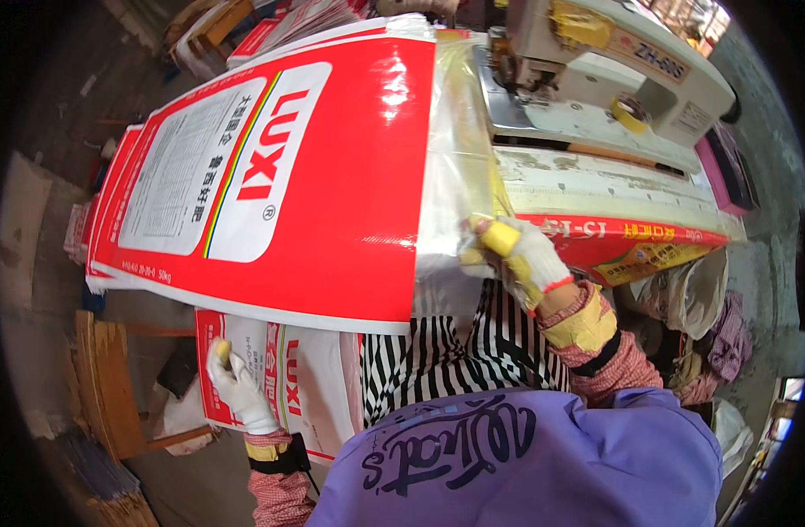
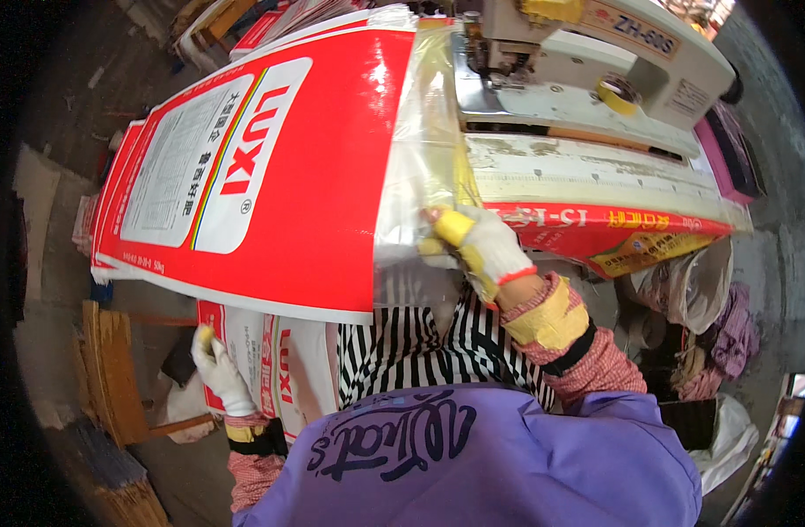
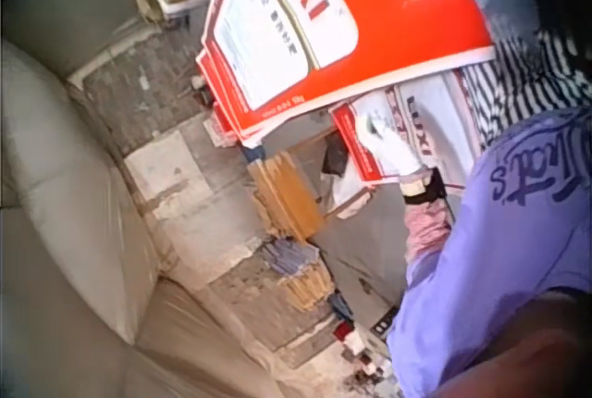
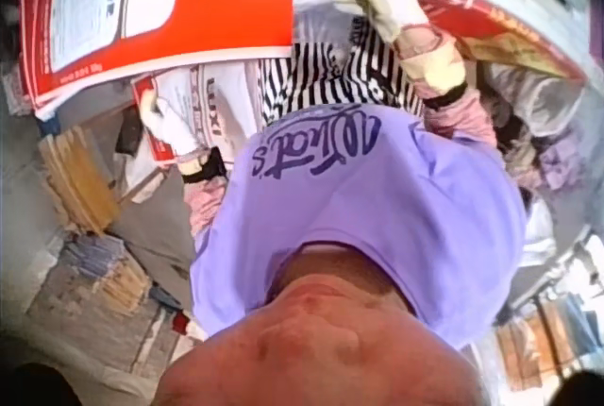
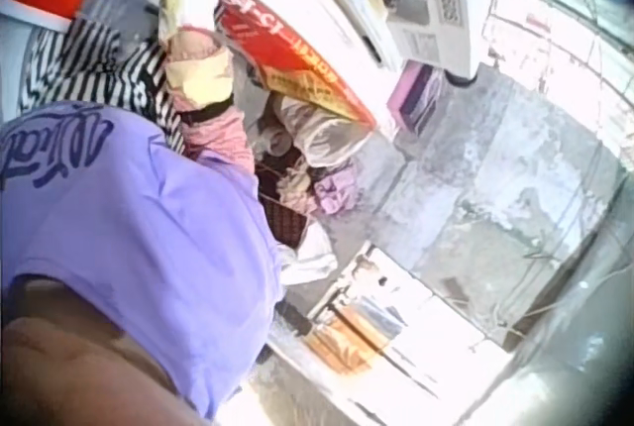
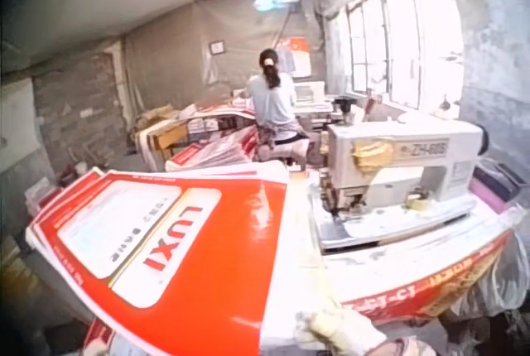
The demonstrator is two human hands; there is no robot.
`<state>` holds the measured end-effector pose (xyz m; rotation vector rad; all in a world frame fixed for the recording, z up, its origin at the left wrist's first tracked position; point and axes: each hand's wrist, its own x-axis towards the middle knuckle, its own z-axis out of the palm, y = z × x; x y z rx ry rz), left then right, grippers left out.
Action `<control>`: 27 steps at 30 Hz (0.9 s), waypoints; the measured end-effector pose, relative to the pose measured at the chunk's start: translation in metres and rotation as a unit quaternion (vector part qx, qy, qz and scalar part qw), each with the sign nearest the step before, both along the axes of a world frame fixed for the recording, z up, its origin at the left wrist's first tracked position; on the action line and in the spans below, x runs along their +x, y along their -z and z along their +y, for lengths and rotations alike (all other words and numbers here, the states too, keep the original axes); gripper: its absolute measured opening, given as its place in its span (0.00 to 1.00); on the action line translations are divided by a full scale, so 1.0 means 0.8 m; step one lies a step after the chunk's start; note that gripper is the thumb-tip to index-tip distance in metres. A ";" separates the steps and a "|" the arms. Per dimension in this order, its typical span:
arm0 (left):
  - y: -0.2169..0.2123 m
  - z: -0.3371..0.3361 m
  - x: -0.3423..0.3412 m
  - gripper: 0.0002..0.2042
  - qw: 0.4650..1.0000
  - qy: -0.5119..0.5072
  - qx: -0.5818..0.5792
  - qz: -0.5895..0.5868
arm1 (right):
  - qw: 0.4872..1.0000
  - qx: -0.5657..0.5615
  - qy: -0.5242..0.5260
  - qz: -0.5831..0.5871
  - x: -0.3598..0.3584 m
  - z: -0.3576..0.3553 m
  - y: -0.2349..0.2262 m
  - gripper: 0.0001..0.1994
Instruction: Sewing the edges of large woven plastic bags using an industrial sewing machine.
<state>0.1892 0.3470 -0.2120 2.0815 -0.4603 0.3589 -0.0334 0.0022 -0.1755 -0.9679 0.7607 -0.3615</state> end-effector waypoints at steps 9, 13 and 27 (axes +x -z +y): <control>-0.162 -0.229 -0.058 0.09 0.896 0.428 0.115 0.021 | 0.980 -0.179 -0.034 0.077 0.031 -0.027 -0.017 0.12; -0.165 -0.290 -0.072 0.19 0.852 0.454 0.213 0.150 | 0.995 -0.094 -0.032 0.029 0.059 -0.012 -0.055 0.13; -0.220 -0.265 -0.031 0.03 0.895 0.411 -0.078 0.158 | 0.599 -0.793 -0.049 0.105 0.071 0.018 -0.069 0.10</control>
